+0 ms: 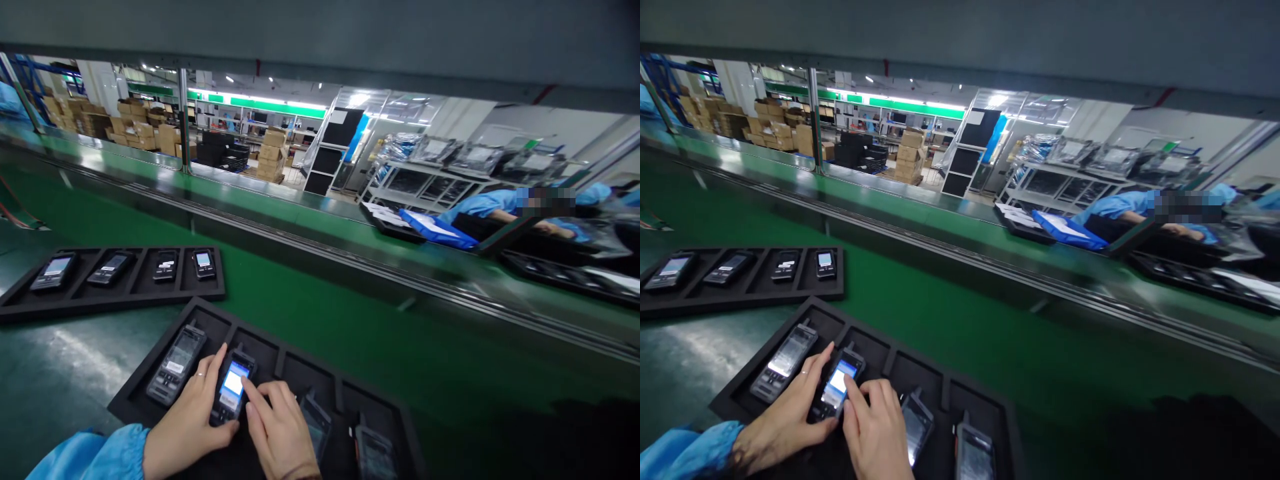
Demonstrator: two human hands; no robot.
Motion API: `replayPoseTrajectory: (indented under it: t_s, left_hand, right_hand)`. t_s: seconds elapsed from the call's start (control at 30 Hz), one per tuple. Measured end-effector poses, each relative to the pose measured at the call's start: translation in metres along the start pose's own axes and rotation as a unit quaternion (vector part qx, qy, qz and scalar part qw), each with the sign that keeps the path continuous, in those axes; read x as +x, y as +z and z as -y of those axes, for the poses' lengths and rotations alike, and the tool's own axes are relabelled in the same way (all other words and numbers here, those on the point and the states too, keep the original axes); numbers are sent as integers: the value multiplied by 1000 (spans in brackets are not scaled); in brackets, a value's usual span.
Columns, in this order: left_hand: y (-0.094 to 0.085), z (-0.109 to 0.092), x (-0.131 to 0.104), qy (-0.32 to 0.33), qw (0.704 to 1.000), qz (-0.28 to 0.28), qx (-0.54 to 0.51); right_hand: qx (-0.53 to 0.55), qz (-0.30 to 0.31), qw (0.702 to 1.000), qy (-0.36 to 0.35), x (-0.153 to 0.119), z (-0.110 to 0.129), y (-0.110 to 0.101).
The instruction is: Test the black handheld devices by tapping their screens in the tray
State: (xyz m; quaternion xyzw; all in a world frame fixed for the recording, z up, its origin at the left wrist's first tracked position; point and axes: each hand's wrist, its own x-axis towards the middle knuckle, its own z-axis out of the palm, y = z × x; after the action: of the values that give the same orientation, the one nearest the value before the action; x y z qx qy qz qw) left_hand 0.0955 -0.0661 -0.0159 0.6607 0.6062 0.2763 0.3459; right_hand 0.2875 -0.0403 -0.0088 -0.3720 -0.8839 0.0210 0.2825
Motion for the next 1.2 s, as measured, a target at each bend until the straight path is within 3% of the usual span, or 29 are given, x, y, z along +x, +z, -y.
replayPoseTrajectory:
  t_s: [0.1, 0.23, 0.6, 0.7, 0.83, 0.93, 1.0, 1.1, 1.13, 1.2]
  left_hand:
    - [-2, 2, 1, -5, 1000, 12, -20]
    - [-3, 7, 3, -17, 998, 11, -53]
    - [-7, 4, 5, -100, 969, -67, -217]
    - [-4, 7, 5, -97, 965, -75, -231]
    - [-1, 12, 5, -91, 968, -68, -225]
    - [1, 17, 6, -79, 971, -71, -214]
    - [2, 19, 8, -75, 972, -75, -209]
    - [2, 21, 10, -64, 973, -71, -208]
    - [1, 20, 10, -61, 975, -67, -205]
    - [-1, 17, 11, -63, 979, -53, -188]
  right_hand:
    - [-5, -3, 1000, 7, 1, 2, 0]
    - [-29, 41, 999, -15, -2, 2, 4]
    - [-58, 39, 998, 7, -5, 0, 7]
    - [-2, 27, 999, 22, -5, 0, 1]
    - [139, -58, 984, 100, -8, -4, -3]
    - [253, -126, 938, 199, -5, -4, -4]
    - [353, -166, 873, 293, 3, -5, -14]
    - [491, -243, 736, 398, 9, -16, -58]
    - [498, -279, 711, 411, 4, -22, -78]
    - [430, -350, 712, 431, -21, -36, -117]
